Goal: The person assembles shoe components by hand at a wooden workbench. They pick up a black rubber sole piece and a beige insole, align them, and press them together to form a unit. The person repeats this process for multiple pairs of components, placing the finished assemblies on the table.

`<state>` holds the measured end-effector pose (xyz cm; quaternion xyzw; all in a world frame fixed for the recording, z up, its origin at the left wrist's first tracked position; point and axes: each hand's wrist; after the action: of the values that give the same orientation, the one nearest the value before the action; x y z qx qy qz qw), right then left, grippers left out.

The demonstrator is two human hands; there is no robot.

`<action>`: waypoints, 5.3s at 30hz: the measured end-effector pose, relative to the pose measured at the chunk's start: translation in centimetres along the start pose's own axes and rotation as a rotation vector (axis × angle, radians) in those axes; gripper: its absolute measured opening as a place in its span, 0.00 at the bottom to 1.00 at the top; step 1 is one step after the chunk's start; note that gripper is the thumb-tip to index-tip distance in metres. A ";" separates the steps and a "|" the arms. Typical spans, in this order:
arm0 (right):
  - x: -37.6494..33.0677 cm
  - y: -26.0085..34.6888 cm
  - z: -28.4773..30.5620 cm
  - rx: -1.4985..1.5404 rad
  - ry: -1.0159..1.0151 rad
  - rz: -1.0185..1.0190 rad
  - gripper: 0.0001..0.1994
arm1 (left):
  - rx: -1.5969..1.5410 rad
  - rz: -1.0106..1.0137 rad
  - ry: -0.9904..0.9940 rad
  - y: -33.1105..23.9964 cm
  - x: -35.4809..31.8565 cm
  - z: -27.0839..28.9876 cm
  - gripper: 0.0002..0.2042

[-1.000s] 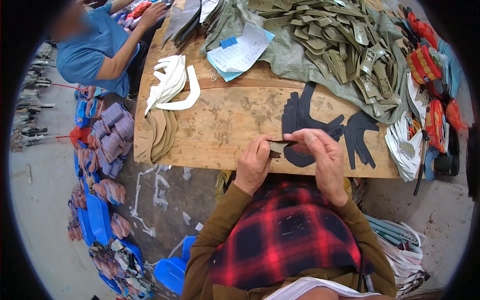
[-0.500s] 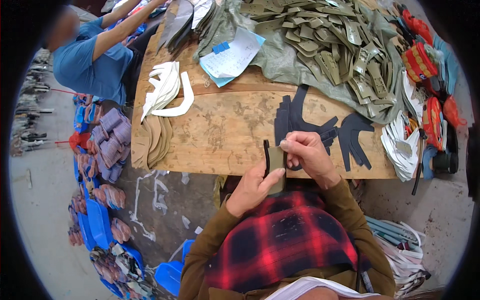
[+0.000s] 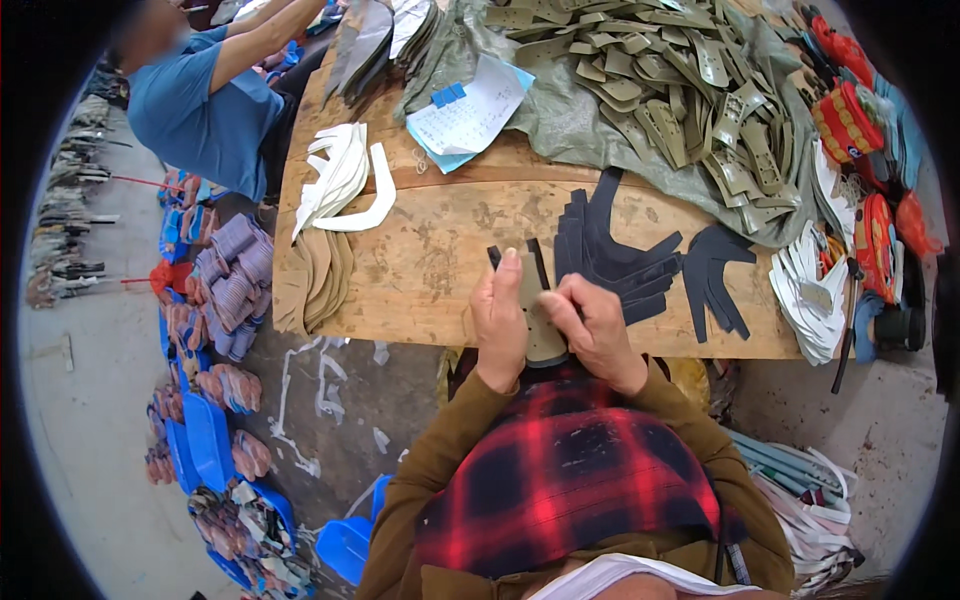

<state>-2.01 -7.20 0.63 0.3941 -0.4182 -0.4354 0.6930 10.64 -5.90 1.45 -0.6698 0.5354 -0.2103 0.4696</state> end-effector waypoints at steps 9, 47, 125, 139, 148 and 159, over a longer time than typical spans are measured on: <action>3.0 -0.4 7.2 0.221 0.608 -0.317 0.14 | 0.083 0.065 0.274 -1.1 -0.7 2.1 0.18; 1.9 -0.5 7.0 0.907 0.635 -0.590 0.17 | 0.391 0.418 0.669 -3.9 -1.7 2.5 0.10; 1.6 -1.2 5.9 0.975 0.562 -0.667 0.10 | 0.297 0.451 0.473 -2.2 -3.3 2.5 0.10; 1.0 -4.4 1.2 0.556 -0.050 -0.380 0.20 | 0.283 0.262 0.295 0.8 -3.7 0.0 0.11; 0.2 -0.7 -0.1 0.674 0.062 -0.236 0.29 | 0.020 0.252 0.270 1.9 -3.0 1.4 0.17; 1.7 0.5 1.5 0.757 0.305 -0.398 0.18 | -0.328 0.436 0.164 2.6 -3.9 1.0 0.17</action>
<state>-2.80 -8.90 2.00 0.7520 -0.3573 -0.3136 0.4566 8.77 -1.89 -0.36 -0.5867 0.7299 -0.0682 0.3442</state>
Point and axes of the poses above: each hand's wrist, its own x-axis towards the middle knuckle, its own z-axis out of the back of the hand, y = z × x, and after that the axes turned 9 degrees about -x, right-handed
